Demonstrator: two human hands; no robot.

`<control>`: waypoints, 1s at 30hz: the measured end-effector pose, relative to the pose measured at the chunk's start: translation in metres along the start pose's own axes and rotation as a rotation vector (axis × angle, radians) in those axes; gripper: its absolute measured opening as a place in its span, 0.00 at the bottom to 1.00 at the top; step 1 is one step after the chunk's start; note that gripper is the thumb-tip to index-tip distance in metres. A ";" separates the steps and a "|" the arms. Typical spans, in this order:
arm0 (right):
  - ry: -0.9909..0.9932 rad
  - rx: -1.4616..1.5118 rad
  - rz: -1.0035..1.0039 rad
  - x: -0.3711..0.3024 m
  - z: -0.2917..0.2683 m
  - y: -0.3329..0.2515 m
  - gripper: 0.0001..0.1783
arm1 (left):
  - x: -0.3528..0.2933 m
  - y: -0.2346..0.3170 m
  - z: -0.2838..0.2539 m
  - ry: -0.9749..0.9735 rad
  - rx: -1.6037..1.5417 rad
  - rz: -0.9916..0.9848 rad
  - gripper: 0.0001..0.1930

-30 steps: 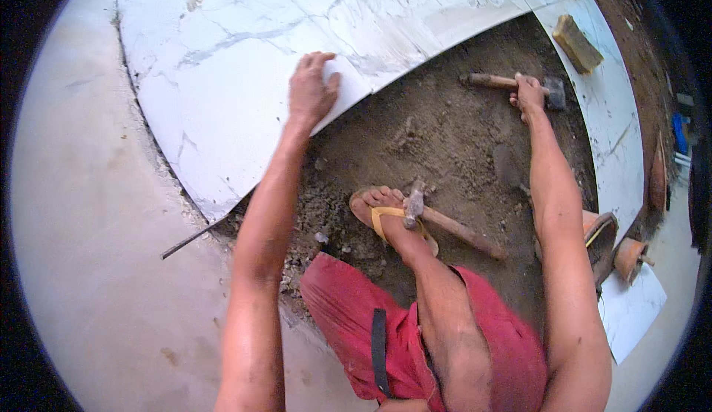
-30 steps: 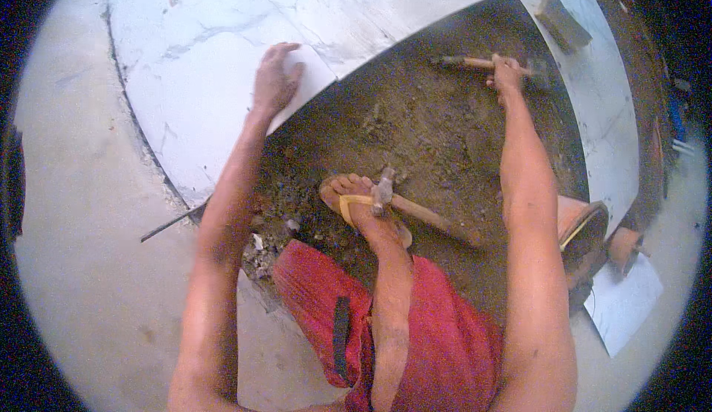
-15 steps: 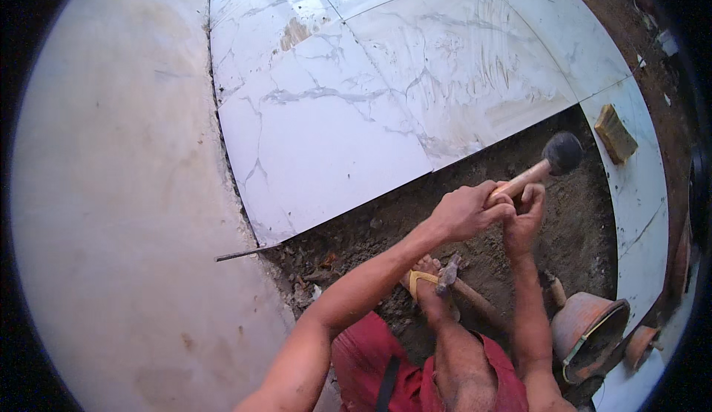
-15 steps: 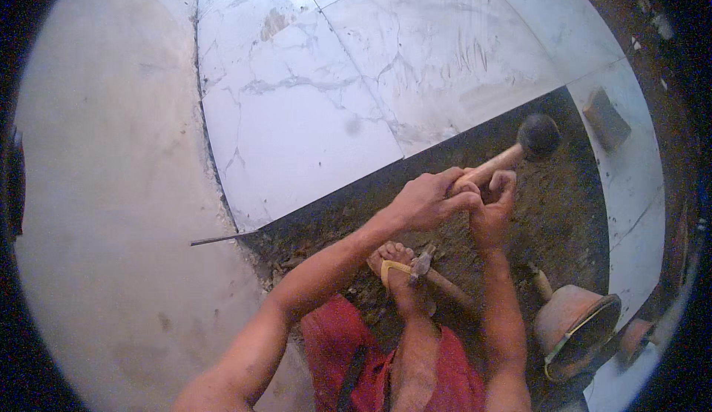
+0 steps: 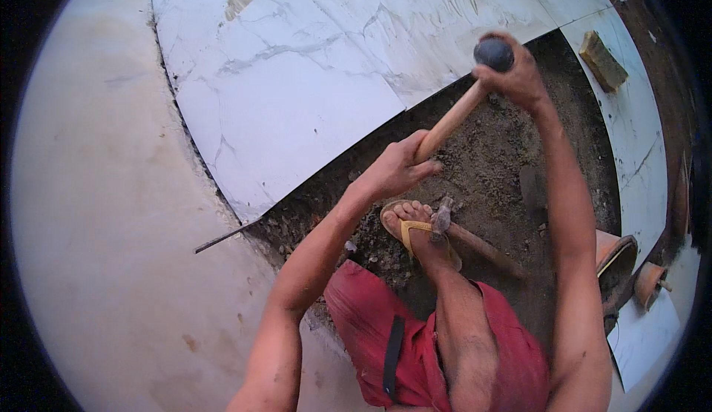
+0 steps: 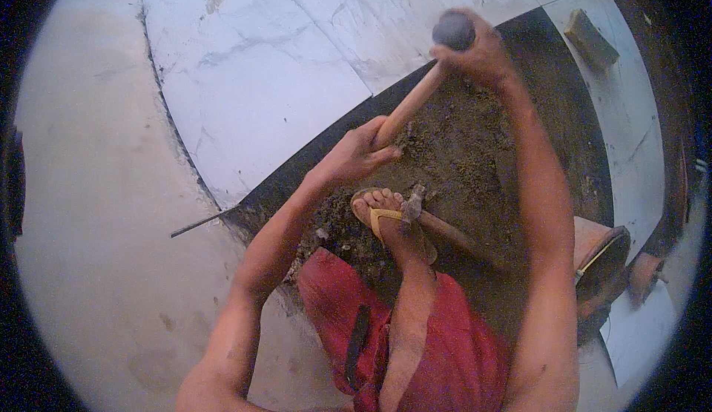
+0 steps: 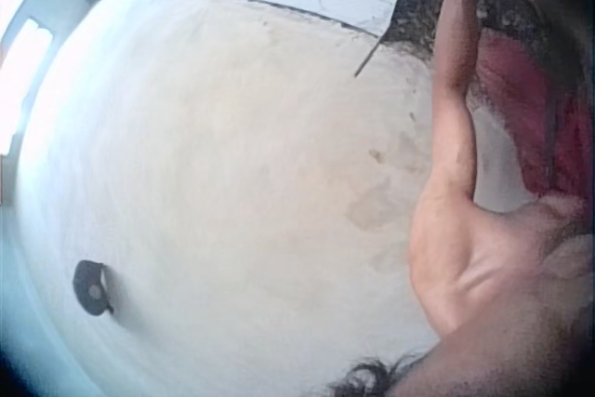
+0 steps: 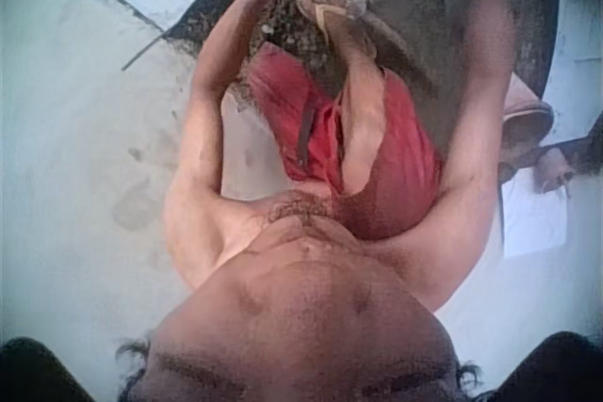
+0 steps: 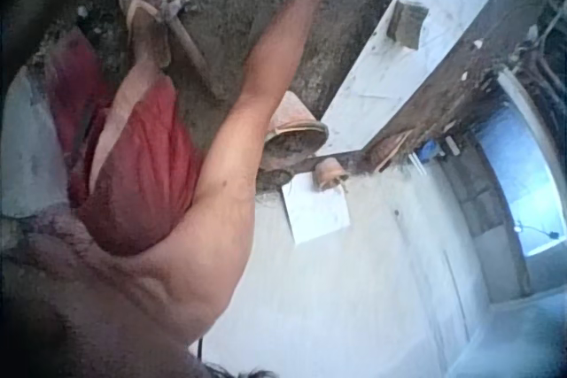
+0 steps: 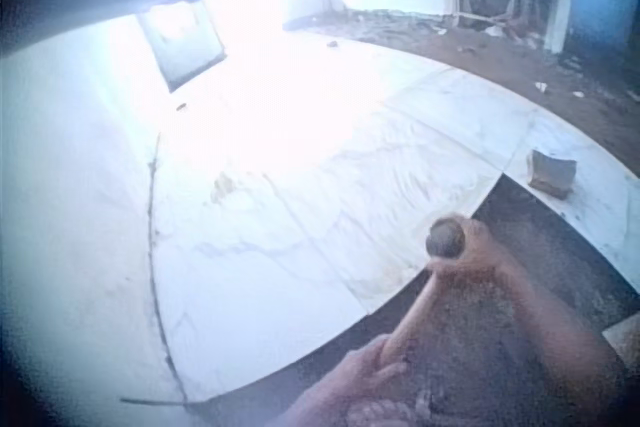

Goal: The person uses a hammer and chisel to break and remove old tiles from the floor. They then place a new white tile into the cleared area and tap it with a rubber mallet to level it. The person continues to chip away at the surrounding floor to prepare for additional tiles.

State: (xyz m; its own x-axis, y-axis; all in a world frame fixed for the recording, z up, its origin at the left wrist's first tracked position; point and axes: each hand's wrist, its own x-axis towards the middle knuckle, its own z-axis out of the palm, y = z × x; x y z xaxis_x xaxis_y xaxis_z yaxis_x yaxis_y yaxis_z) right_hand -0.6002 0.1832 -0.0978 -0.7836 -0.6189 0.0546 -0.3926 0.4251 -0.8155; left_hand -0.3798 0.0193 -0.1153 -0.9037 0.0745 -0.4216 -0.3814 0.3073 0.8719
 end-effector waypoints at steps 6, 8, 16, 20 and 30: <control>0.139 -0.156 -0.047 0.060 -0.045 0.046 0.30 | -0.077 -0.072 -0.017 0.112 0.145 -0.251 0.16; 0.192 -0.187 0.024 0.072 -0.051 0.062 0.31 | -0.099 -0.079 -0.036 0.324 0.151 -0.256 0.14; 0.222 -0.196 -0.008 0.114 -0.050 0.128 0.29 | -0.172 -0.117 -0.092 0.747 0.393 -0.371 0.16; 0.174 -0.186 0.003 0.092 0.005 0.081 0.28 | -0.183 -0.145 -0.109 0.803 0.604 -0.330 0.19; 0.219 -0.277 -0.028 0.101 0.015 0.092 0.28 | -0.190 -0.176 -0.119 0.727 0.666 -0.409 0.21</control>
State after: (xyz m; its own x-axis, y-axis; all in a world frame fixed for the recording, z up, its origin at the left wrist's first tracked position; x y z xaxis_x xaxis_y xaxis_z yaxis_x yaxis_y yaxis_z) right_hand -0.7083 0.1495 -0.1762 -0.8438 -0.4888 0.2215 -0.5072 0.5917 -0.6266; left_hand -0.1639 -0.1618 -0.1585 -0.7144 -0.6677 -0.2094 -0.6972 0.6542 0.2930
